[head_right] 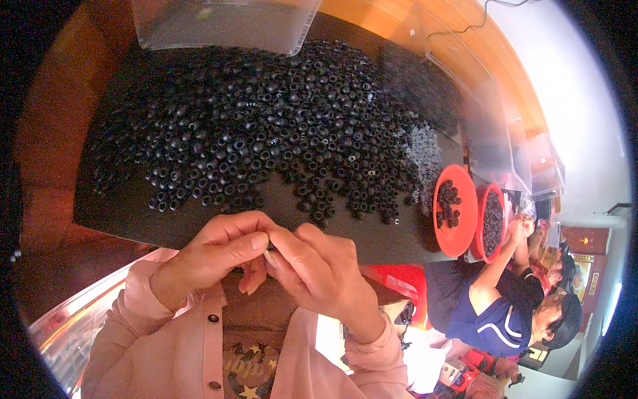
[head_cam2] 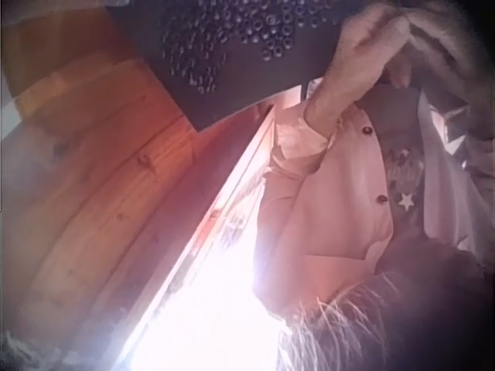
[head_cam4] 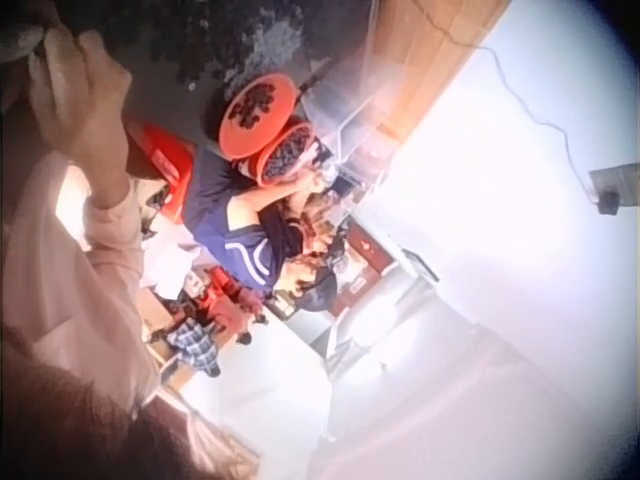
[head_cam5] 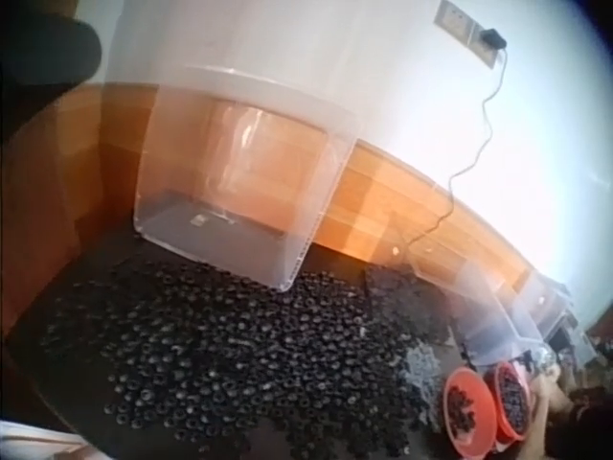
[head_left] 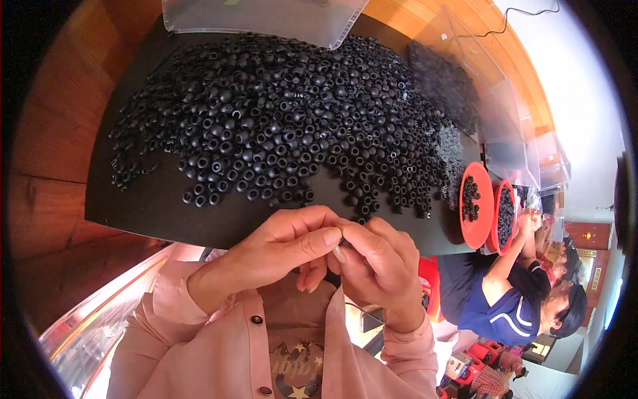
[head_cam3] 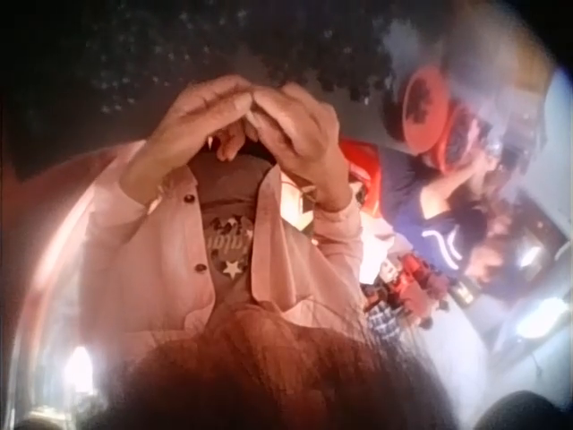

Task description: The person assembles small rubber components by picking up small pins and inserting them into the rubber pieces by hand.

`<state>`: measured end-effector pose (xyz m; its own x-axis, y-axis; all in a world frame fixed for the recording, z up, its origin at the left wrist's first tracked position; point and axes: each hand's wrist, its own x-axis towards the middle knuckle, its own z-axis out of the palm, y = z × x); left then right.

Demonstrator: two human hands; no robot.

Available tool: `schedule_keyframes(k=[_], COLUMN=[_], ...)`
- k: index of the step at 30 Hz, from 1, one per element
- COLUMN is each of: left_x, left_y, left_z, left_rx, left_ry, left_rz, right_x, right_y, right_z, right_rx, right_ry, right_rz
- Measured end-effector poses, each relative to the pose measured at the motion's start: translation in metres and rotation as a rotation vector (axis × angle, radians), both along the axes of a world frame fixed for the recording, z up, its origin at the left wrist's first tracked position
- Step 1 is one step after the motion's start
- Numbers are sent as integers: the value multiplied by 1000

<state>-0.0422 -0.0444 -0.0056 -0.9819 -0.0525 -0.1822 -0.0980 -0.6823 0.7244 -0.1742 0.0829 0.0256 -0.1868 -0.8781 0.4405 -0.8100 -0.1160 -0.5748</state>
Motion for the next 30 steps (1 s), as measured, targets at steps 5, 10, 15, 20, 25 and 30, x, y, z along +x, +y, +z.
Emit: schedule_keyframes(k=[5, 10, 15, 20, 25, 30], left_x=[-2, 2, 1, 1, 1, 1], left_y=[1, 10, 8, 8, 9, 7], left_z=[-6, -10, -9, -8, -9, -6], left_rx=[-30, -216, -274, -336, -337, -351], left_ry=[27, 21, 11, 34, 41, 24], left_rz=[55, 147, 138, 140, 181, 149], right_x=[-38, -68, -64, -78, -86, -78], right_y=[-4, -28, -58, -61, -60, -76], right_z=[8, -9, -11, -11, -8, -10], right_rx=[121, 205, 288, 327, 331, 299], right_ry=[-138, -13, 184, 273, 286, 186], right_rz=[53, -75, -27, -65, -106, -29])
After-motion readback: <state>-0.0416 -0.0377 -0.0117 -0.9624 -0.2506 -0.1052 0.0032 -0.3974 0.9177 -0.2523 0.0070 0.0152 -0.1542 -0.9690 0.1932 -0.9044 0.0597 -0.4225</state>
